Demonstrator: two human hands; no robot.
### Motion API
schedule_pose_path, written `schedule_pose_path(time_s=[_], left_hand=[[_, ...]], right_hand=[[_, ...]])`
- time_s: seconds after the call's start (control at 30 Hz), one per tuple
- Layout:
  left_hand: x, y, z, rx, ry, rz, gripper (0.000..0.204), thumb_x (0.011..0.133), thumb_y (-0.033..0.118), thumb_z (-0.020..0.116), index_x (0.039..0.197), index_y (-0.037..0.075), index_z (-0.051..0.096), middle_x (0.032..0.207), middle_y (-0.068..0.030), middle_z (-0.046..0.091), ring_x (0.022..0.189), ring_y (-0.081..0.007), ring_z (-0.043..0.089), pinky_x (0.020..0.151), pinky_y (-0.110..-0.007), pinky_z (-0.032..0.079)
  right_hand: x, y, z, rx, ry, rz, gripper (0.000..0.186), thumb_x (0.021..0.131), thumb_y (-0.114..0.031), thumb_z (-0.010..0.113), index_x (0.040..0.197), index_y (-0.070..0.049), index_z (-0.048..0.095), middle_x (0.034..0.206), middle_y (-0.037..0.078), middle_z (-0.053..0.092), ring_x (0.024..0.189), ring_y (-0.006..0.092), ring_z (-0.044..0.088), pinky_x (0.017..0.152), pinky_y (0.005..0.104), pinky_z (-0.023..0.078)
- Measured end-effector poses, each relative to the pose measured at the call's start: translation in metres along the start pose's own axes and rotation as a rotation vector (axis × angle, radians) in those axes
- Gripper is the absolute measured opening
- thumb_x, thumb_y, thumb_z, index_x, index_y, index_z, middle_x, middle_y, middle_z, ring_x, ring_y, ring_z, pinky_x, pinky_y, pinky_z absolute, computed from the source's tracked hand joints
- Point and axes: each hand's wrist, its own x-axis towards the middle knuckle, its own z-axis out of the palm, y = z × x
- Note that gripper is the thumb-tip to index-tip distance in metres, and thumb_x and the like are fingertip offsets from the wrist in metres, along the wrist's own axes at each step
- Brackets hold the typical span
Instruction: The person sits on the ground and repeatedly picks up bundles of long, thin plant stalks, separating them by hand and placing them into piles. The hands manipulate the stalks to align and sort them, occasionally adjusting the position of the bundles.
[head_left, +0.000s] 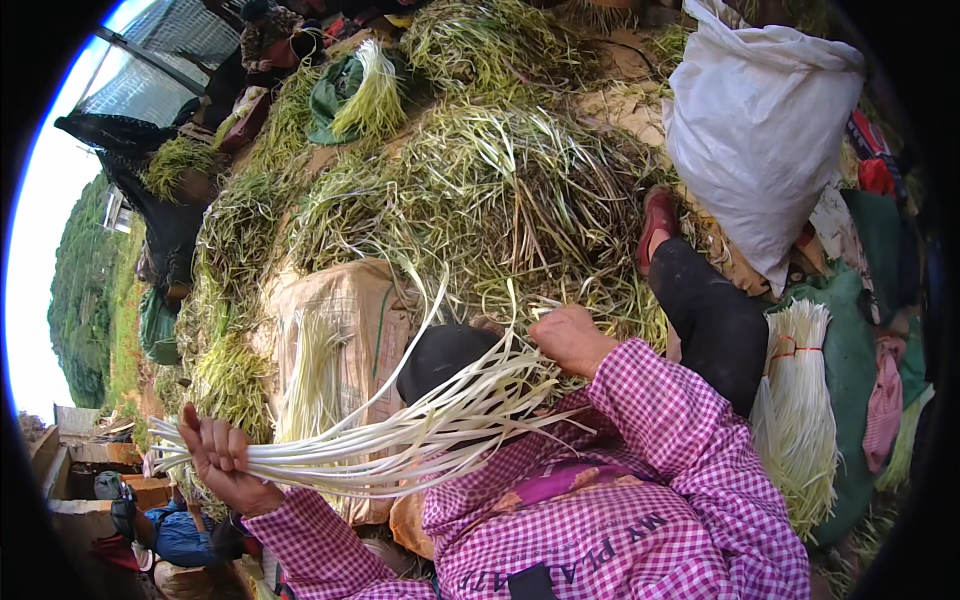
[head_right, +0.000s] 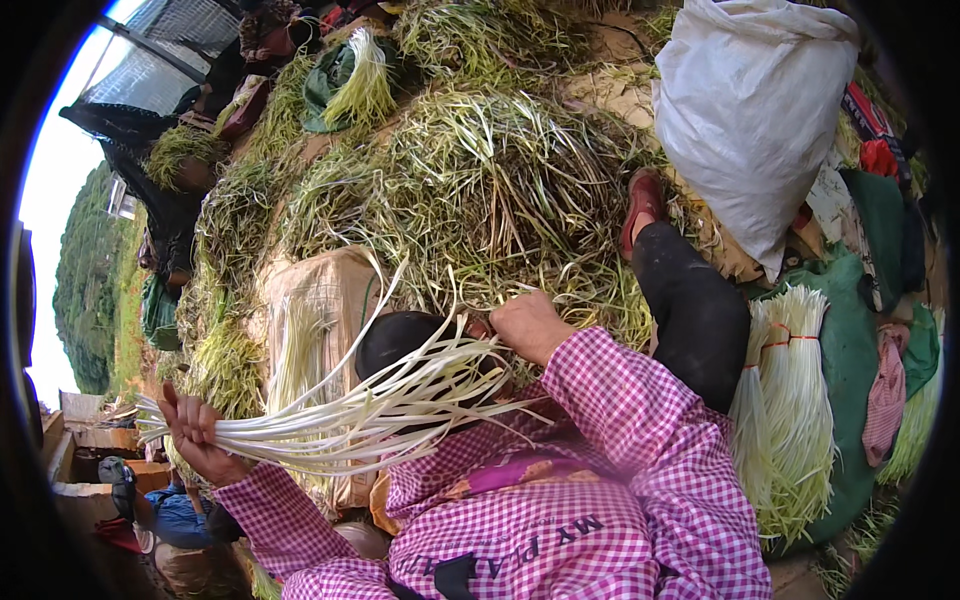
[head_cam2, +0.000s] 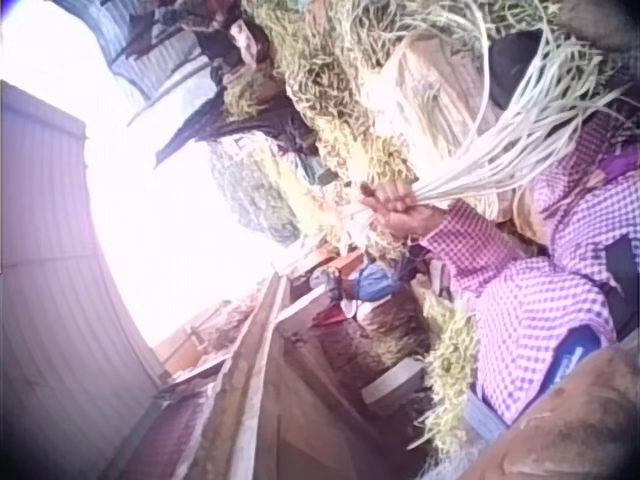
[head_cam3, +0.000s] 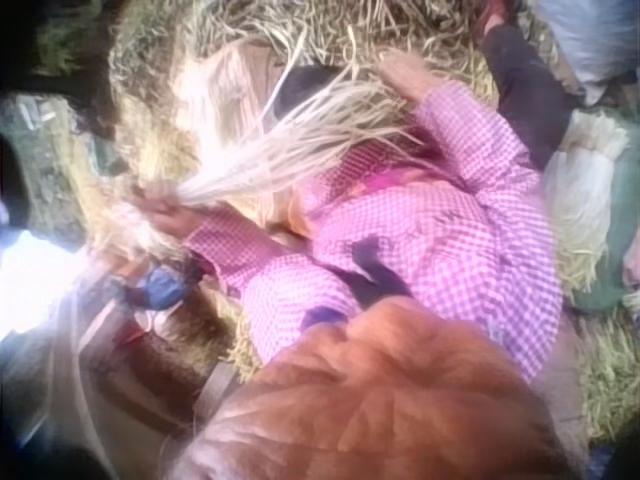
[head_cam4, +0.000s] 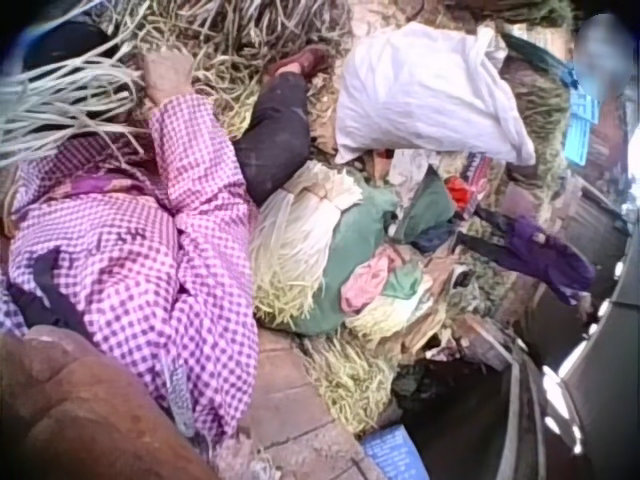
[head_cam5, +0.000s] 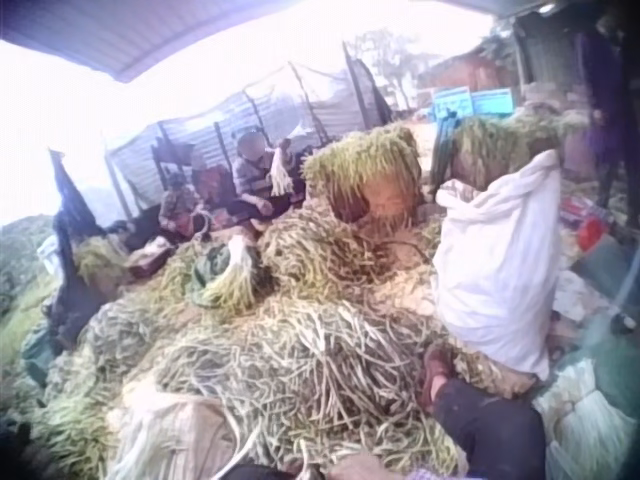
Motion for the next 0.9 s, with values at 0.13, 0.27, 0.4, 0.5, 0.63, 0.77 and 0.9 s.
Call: schedule_pose_path(time_s=[0.13, 0.27, 0.4, 0.5, 0.63, 0.77, 0.9], left_hand=[[-0.003, 0.0, 0.011, -0.028, -0.056, -0.001, 0.039, 0.104, 0.024, 0.033, 0.12, -0.009, 0.045, 0.058, 0.0018, 0.029, 0.042, -0.0058, 0.027, 0.033, -0.023, 0.03], [-0.005, -0.003, 0.021, -0.047, -0.065, 0.001, 0.04, 0.104, 0.024, 0.033, 0.121, -0.01, 0.044, 0.058, 0.0013, 0.03, 0.042, -0.0062, 0.029, 0.033, -0.023, 0.031], [-0.005, -0.008, 0.041, -0.069, -0.135, -0.022, 0.041, 0.104, 0.025, 0.032, 0.122, -0.01, 0.044, 0.058, 0.0001, 0.031, 0.042, -0.0071, 0.03, 0.034, -0.023, 0.032], [-0.008, -0.013, 0.06, -0.108, -0.165, -0.042, 0.045, 0.105, 0.027, 0.03, 0.124, -0.011, 0.044, 0.058, -0.0008, 0.032, 0.043, -0.0077, 0.03, 0.034, -0.024, 0.032], [-0.012, -0.015, 0.075, -0.184, -0.241, -0.083, 0.047, 0.105, 0.029, 0.029, 0.126, -0.01, 0.043, 0.058, -0.001, 0.033, 0.043, -0.0082, 0.03, 0.035, -0.025, 0.031], [-0.017, 0.001, 0.063, -0.148, -0.188, -0.006, 0.047, 0.105, 0.029, 0.029, 0.125, -0.012, 0.043, 0.06, -0.0007, 0.032, 0.044, -0.0081, 0.029, 0.037, -0.025, 0.032], [-0.01, 0.012, 0.029, -0.182, -0.12, -0.023, 0.042, 0.105, 0.026, 0.032, 0.119, -0.012, 0.045, 0.06, 0.0011, 0.028, 0.045, -0.0077, 0.027, 0.039, -0.024, 0.029]], right_hand=[[-0.01, 0.02, 0.007, 0.164, -0.258, 0.356, 0.021, 0.09, -0.023, 0.057, 0.104, -0.007, 0.061, 0.067, 0.003, 0.051, 0.059, 0.0136, 0.047, 0.063, 0.031, 0.048], [-0.015, 0.033, -0.032, 0.289, 0.216, 0.206, 0.054, 0.093, -0.03, 0.055, 0.137, -0.005, 0.037, 0.094, 0.01, 0.055, 0.08, 0.0205, 0.058, 0.072, 0.0371, 0.05], [-0.001, 0.017, -0.099, 0.621, 0.412, -0.088, 0.051, 0.087, -0.021, 0.061, 0.134, -0.006, 0.046, 0.114, 0.013, 0.053, 0.101, 0.0267, 0.055, 0.092, 0.0365, 0.047], [0.013, -0.028, -0.133, 0.482, 0.488, -0.491, 0.053, 0.081, -0.02, 0.065, 0.131, -0.012, 0.052, 0.126, 0.015, 0.051, 0.112, 0.0294, 0.05, 0.1, 0.0416, 0.039], [0.021, -0.094, -0.148, 0.384, 0.357, -0.778, 0.038, 0.078, -0.019, 0.068, 0.115, -0.014, 0.063, 0.115, 0.01, 0.057, 0.107, 0.0266, 0.052, 0.098, 0.0431, 0.036], [0.017, -0.08, -0.152, 0.407, 0.195, -0.698, 0.02, 0.08, -0.017, 0.066, 0.099, -0.012, 0.065, 0.092, 0.005, 0.062, 0.093, 0.0229, 0.056, 0.091, 0.0405, 0.036], [0.001, -0.031, -0.14, 0.581, 0.359, -0.516, 0.013, 0.089, -0.02, 0.058, 0.09, -0.009, 0.065, 0.081, 0.007, 0.061, 0.084, 0.0222, 0.06, 0.083, 0.0408, 0.041]])
